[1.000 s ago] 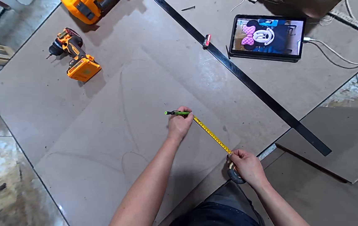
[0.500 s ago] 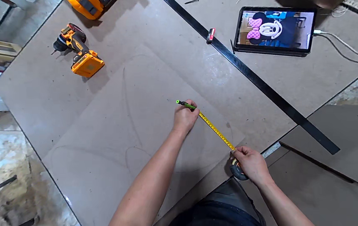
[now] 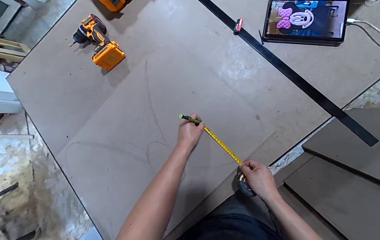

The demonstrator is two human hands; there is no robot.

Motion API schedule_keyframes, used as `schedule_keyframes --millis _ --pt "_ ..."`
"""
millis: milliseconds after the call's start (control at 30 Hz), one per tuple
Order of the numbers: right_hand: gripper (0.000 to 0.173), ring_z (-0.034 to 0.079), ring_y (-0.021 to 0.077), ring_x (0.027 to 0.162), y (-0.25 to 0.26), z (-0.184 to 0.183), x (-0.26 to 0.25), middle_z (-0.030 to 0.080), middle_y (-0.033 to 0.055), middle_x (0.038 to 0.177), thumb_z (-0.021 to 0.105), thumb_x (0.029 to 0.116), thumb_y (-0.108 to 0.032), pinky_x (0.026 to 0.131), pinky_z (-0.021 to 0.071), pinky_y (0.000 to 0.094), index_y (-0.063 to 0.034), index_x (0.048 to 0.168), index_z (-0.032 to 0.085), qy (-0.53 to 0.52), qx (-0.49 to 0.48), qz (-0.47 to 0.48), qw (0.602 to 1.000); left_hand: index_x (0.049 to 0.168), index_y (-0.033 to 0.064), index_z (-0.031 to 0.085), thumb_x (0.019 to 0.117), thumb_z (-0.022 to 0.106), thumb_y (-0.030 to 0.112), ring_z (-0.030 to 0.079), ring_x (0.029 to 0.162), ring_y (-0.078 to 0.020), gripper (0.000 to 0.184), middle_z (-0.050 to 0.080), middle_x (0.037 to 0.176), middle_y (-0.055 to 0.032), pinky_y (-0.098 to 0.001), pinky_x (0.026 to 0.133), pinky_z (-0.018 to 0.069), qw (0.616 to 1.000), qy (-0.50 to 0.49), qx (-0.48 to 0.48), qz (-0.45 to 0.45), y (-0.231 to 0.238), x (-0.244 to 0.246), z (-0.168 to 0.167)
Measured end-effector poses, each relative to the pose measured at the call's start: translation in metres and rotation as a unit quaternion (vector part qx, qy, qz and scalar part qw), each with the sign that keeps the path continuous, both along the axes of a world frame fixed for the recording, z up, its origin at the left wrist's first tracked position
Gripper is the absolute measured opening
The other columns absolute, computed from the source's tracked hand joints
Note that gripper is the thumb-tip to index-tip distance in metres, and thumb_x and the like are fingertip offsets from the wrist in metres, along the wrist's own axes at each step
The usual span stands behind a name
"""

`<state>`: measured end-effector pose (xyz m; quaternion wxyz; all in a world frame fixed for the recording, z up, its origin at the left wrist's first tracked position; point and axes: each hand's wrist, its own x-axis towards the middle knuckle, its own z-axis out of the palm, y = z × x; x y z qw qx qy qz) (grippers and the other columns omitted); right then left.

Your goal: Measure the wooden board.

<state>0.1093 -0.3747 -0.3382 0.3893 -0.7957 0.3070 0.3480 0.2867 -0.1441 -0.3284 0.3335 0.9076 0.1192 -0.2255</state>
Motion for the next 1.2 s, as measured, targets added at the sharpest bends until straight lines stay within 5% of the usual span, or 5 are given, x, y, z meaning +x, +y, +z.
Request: schedule_keyframes --millis 500,833,1200 --pt "0.017 0.066 0.0139 0.066 0.194 0.001 -0.147 0.068 -0.0046 0.07 0.065 0.0921 -0.035 0.063 0.0539 0.0445 -0.0238 0.082 0.074 0.008 -0.007 0.018 1.0 0.103 0.0153 0.071 0.097 0.067 0.03 0.068 0.087 -0.026 0.016 0.07 0.087 -0.0079 -0.0532 0.08 0.0543 0.999 0.022 -0.003 -0.027 0.201 -0.154 0.003" --pt "0.019 0.067 0.0145 0.07 0.295 0.002 -0.223 0.068 -0.0044 0.072 0.062 0.092 -0.037 0.065 0.0536 0.0459 -0.0232 0.083 0.073 0.035 0.002 0.042 0.999 0.1 0.0194 0.069 0.0981 0.069 0.033 0.066 0.072 -0.0224 0.014 0.068 0.079 -0.0044 -0.0509 0.066 0.0541 1.0 0.005 0.008 0.011 0.305 -0.247 0.005" --pt "0.02 0.066 0.0137 0.069 0.359 0.001 -0.275 0.068 -0.0049 0.072 0.061 0.0939 -0.037 0.065 0.0537 0.0438 -0.0233 0.084 0.072 0.025 0.022 0.053 0.998 0.099 0.0215 0.07 0.098 0.069 0.035 0.065 0.071 -0.0196 0.013 0.067 0.078 -0.0019 -0.049 0.066 0.0521 0.999 -0.01 0.021 0.03 0.38 -0.312 0.006"
